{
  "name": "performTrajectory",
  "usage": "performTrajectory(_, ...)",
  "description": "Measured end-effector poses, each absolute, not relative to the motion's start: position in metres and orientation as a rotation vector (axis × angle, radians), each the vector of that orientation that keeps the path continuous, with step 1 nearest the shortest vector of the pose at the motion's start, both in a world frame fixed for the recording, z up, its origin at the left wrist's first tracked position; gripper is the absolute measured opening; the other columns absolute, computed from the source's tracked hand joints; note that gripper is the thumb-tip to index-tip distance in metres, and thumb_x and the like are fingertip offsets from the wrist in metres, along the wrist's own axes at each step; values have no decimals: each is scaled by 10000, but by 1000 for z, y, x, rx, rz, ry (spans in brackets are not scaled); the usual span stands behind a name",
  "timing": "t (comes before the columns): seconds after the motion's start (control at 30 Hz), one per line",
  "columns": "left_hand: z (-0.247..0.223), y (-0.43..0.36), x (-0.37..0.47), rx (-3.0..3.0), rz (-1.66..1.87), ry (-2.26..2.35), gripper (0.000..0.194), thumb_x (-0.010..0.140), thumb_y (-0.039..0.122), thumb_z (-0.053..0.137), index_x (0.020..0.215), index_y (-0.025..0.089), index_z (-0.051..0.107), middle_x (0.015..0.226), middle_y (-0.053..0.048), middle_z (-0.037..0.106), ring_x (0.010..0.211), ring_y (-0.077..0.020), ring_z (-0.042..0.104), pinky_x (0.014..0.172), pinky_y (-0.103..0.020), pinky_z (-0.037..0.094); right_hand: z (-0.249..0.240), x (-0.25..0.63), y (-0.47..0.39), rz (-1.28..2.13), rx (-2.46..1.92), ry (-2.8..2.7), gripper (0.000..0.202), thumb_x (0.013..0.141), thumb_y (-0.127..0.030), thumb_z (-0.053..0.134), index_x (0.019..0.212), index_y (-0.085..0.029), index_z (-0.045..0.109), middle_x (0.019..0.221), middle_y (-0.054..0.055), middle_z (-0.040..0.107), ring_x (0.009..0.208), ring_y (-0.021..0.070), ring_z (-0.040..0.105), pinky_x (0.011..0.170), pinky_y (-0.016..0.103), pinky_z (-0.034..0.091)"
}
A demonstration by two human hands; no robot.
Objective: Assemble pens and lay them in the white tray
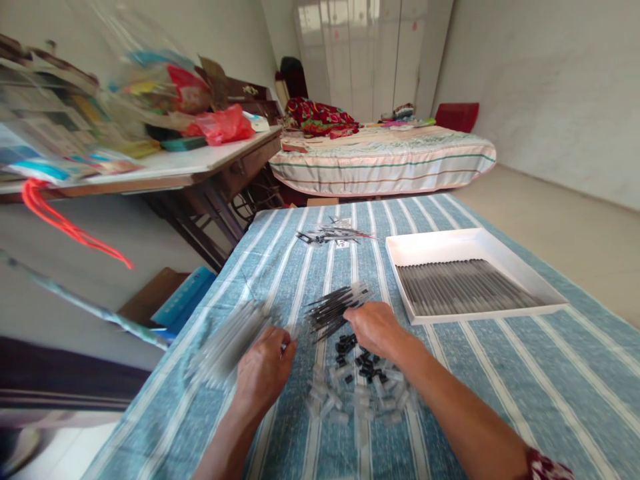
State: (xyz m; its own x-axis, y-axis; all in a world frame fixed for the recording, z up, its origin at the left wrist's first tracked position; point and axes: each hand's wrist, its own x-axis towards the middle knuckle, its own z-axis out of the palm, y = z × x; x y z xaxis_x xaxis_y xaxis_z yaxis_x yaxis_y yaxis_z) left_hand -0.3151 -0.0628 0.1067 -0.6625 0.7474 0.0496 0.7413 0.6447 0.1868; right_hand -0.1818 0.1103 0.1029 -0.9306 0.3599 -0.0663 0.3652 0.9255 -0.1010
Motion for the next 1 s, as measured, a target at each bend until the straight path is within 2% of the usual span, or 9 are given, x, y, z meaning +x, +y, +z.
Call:
performTrajectory(0.13, 103, -62, -316, 1220, 690, 2719, 166, 826, 250, 454, 679, 195, 508, 725, -25, 581, 671, -163, 579, 632, -264, 396, 104, -194, 107, -45, 472, 2996, 242, 814, -96, 423, 905, -156, 639, 795, 124, 706, 757, 243, 667, 628, 287, 396)
performTrajectory(0.27, 96, -62, -316, 1084, 985, 2555, 163, 808, 309, 468, 705, 198, 530, 684, -14, 605, 628, -170, 592, 611, -273, 424, 103, -201, 105, -24, 438, 2991, 252, 785, -56, 423, 909, -129, 630, 836, 145, 703, 795, 249, 661, 667, 296, 412)
performTrajectory(0.43, 87, -61, -316, 913, 1251, 2341, 175, 767, 300, 492, 845, 185, 599, 723, -19, 641, 670, -186, 626, 607, -280, 474, 99, -202, 104, -26, 414, 3007, 273, 789, -31, 395, 918, -112, 620, 856, 146, 697, 820, 234, 653, 692, 283, 413)
performTrajectory(0.6, 84, -61, -316, 804, 1303, 2268, 229, 722, 313, 537, 851, 169, 659, 670, -19, 636, 623, -184, 607, 525, -263, 468, 93, -199, 107, -54, 431, 3013, 242, 775, -30, 421, 903, -119, 606, 855, 138, 697, 803, 230, 657, 685, 279, 409)
performTrajectory(0.83, 98, -59, -312, 710, 1330, 2215, 113, 699, 286, 591, 720, 185, 639, 540, 8, 595, 499, -156, 548, 453, -243, 402, 93, -196, 111, -82, 413, 3024, 235, 766, -26, 439, 936, -113, 575, 802, 131, 699, 762, 226, 667, 642, 271, 397)
performTrajectory(1.0, 102, -57, -311, 631, 1379, 2175, 95, 689, 272, 614, 673, 179, 620, 493, 23, 572, 434, -124, 490, 424, -228, 360, 92, -194, 116, -72, 410, 3048, 194, 799, -82, 431, 910, -117, 587, 725, 127, 690, 704, 224, 661, 605, 273, 369)
